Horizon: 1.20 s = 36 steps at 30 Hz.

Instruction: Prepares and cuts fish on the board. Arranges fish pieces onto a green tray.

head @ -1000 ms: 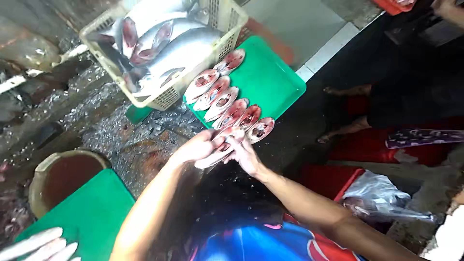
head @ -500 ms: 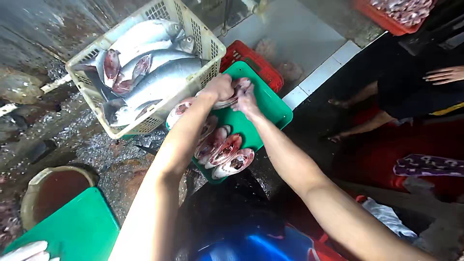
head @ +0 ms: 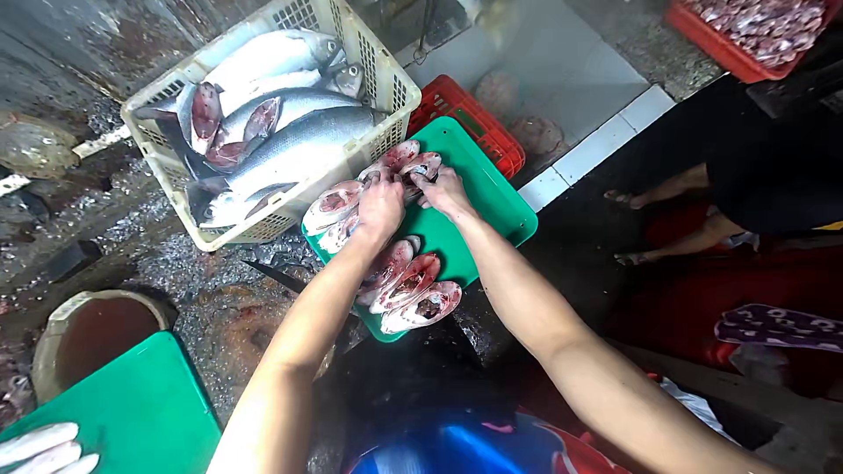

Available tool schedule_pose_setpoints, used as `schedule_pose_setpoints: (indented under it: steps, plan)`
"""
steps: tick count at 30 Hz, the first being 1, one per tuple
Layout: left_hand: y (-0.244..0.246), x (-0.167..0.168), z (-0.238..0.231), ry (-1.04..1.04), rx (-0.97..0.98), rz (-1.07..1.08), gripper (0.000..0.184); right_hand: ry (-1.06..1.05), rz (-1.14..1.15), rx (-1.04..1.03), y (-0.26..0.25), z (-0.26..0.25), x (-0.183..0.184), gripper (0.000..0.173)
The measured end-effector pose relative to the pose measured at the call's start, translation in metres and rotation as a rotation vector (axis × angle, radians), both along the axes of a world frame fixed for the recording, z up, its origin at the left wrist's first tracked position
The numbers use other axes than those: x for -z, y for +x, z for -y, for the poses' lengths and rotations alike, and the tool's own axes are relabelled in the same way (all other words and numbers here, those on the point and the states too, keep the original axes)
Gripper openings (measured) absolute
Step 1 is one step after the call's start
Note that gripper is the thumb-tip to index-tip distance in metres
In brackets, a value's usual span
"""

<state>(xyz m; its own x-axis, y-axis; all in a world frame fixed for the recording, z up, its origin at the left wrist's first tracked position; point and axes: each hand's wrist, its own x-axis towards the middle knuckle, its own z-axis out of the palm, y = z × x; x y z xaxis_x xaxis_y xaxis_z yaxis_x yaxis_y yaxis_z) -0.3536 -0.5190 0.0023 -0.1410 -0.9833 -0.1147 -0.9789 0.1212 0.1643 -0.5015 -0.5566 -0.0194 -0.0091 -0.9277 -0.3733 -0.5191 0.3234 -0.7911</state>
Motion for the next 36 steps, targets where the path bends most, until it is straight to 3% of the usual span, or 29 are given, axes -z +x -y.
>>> schedule_pose_setpoints:
  steps: [2,5,9,12,15,18,21,24,28,32,34,36]
  plan:
    - [0.004,-0.007,-0.005,-0.023,0.009,-0.067,0.037,0.047,-0.022,-0.03,-0.009,0.002,-0.003,0.057]
    - [0.026,-0.02,-0.038,-0.221,0.03,-0.248,0.044,0.091,-0.129,-0.066,-0.024,-0.006,-0.019,0.067]
    - [0.089,-0.01,-0.124,-0.497,-0.039,-0.5,0.034,-0.104,-0.273,-0.054,-0.028,-0.034,-0.03,0.078]
    - [0.145,0.025,-0.195,-0.488,-0.271,-0.581,0.029,-0.411,-0.238,0.023,-0.011,-0.076,-0.051,0.065]
    - [0.216,0.059,-0.28,-0.405,-0.631,-0.594,0.028,-0.657,-0.018,-0.164,0.062,-0.154,-0.071,0.043]
    - [0.274,0.066,-0.344,-0.398,-0.912,-0.604,0.027,-0.565,-0.037,-0.527,0.129,-0.237,-0.062,0.036]
    - [0.323,0.053,-0.364,-0.578,-0.896,-0.641,0.027,-0.16,-0.298,-0.808,0.181,-0.278,-0.008,0.058]
    - [0.35,0.003,-0.342,-0.734,-0.644,-0.783,0.025,-0.067,-0.527,-0.744,0.212,-0.308,0.034,0.083]
    - [0.339,-0.08,-0.264,-0.725,-0.228,-0.837,0.023,-0.101,-0.604,-0.64,0.229,-0.316,0.046,0.081]
    - [0.282,-0.146,-0.138,-0.578,0.154,-0.676,0.021,-0.029,-0.561,-0.567,0.233,-0.305,0.042,0.077]
    - [0.249,-0.154,-0.054,-0.485,0.365,-0.58,0.023,-0.006,-0.503,-0.544,0.229,-0.302,0.042,0.074]
    - [0.225,-0.16,0.005,-0.615,0.698,-0.549,0.028,0.007,-0.45,-0.555,0.226,-0.295,0.042,0.072]
